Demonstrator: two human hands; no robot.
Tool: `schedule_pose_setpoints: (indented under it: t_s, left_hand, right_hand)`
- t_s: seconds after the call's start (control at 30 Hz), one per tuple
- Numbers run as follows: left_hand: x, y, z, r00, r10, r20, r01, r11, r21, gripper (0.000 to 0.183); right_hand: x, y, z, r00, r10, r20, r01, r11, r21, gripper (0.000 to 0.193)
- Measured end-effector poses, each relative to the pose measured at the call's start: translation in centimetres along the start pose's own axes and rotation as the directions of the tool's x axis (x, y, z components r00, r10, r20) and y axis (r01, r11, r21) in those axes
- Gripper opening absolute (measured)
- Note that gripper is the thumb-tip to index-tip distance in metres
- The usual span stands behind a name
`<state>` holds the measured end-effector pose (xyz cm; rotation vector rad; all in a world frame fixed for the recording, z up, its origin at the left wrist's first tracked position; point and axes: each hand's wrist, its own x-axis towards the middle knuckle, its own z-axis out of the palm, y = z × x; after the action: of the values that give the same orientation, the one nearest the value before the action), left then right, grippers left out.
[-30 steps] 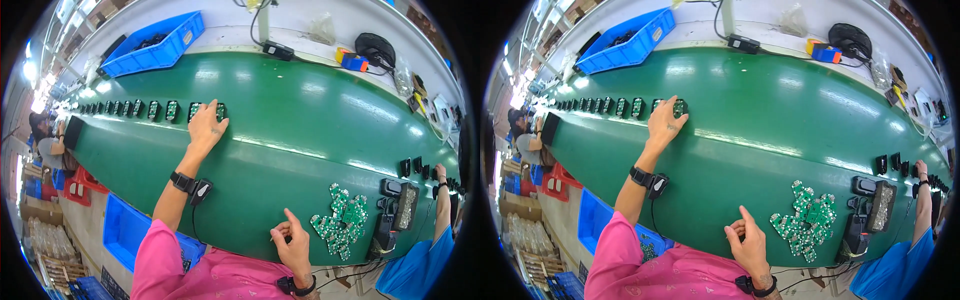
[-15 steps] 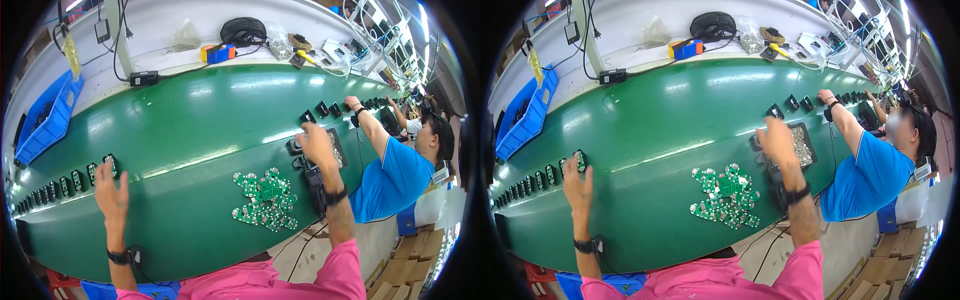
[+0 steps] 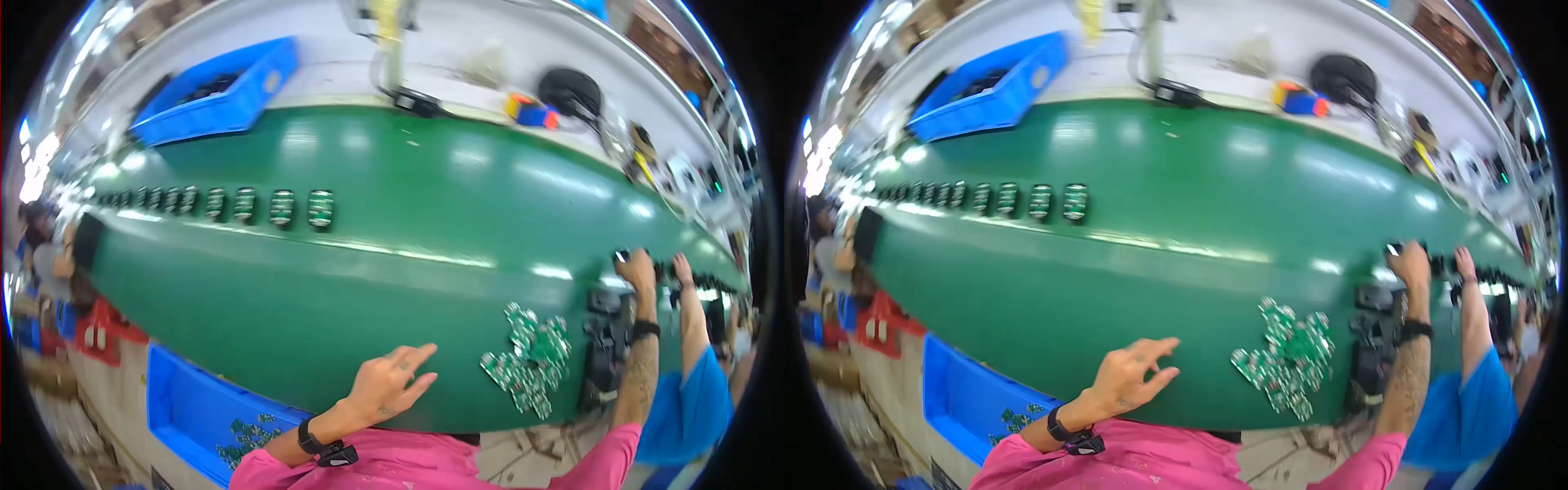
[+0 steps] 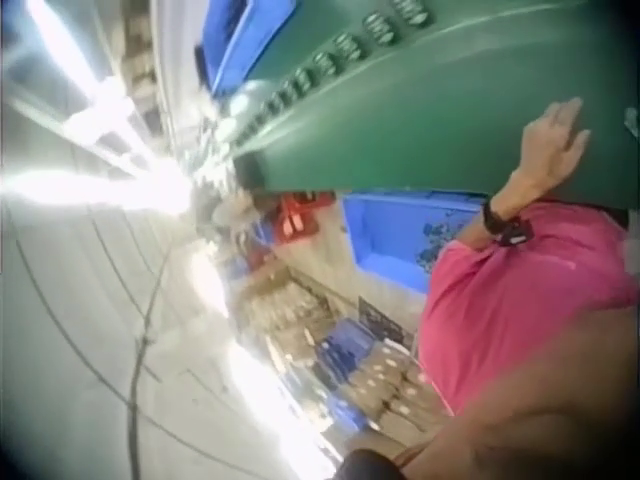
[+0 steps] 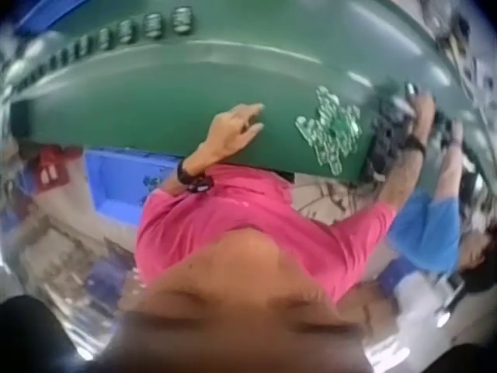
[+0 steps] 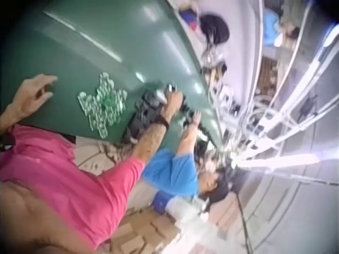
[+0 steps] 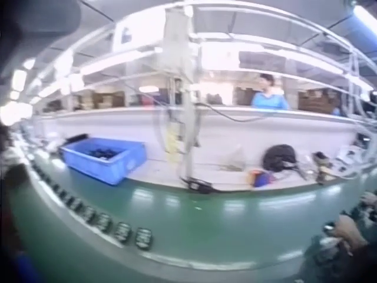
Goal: The person picks up a circuit board and a black plastic housing, fits the board into the housing by hand, and then places the assembled unit onto the green conveyor belt.
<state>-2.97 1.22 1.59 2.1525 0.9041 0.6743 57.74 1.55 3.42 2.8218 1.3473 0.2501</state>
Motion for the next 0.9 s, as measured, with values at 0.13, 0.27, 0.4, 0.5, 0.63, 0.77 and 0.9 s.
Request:
schedule_pose_setpoints:
  t_s: [0.13, 0.27, 0.4, 0.5, 0.63, 0.77, 0.9]
  left_hand:
    - [0.1, 2.3, 1.2, 0.996, -0.065, -0.057, 0.051, 0.975, -0.215, 0.067]
    - [0.6, 4.2, 3.4, 0.99, 0.039, -0.132, -0.066, 0.975, -0.214, 0.101]
    - [-0.1, 3.8, 4.5, 0.981, 0.195, -0.021, -0.195, 0.958, -0.209, 0.081]
    - [-0.7, 3.2, 3.2, 0.999, 0.038, 0.011, -0.032, 0.943, -0.33, 0.058]
    - [-1.4, 1.9, 2.9, 0.992, 0.052, 0.118, -0.01, 0.942, -0.336, 0.041]
    - [-2.1, 0.8, 2.8, 0.992, -0.015, 0.125, 0.052, 0.953, -0.297, 0.031]
    - [-1.7, 0.3, 2.4, 0.998, -0.027, 0.053, 0.041, 0.953, -0.299, 0.023]
  right_hand:
    - [-9.3, -13.1, -7.5, 0.949, -0.215, 0.229, -0.007, 0.713, 0.701, 0.047]
    - [-23.5, -22.5, -13.1, 0.753, -0.537, 0.379, 0.089, 0.655, 0.75, 0.048]
    - [-30.5, -23.8, -12.7, 0.666, -0.661, 0.346, 0.021, 0.481, 0.877, 0.049]
    - [-32.2, -23.7, -11.5, 0.726, -0.642, 0.245, 0.153, 0.499, 0.853, 0.033]
    - [-33.5, -24.8, -10.4, 0.725, -0.643, 0.247, 0.115, 0.466, 0.877, 0.014]
    - [-33.3, -24.9, -10.3, 0.755, -0.621, 0.211, 0.072, 0.398, 0.914, 0.011]
    - [-31.3, -23.8, -8.1, 0.873, -0.486, -0.037, 0.352, 0.577, 0.736, 0.018]
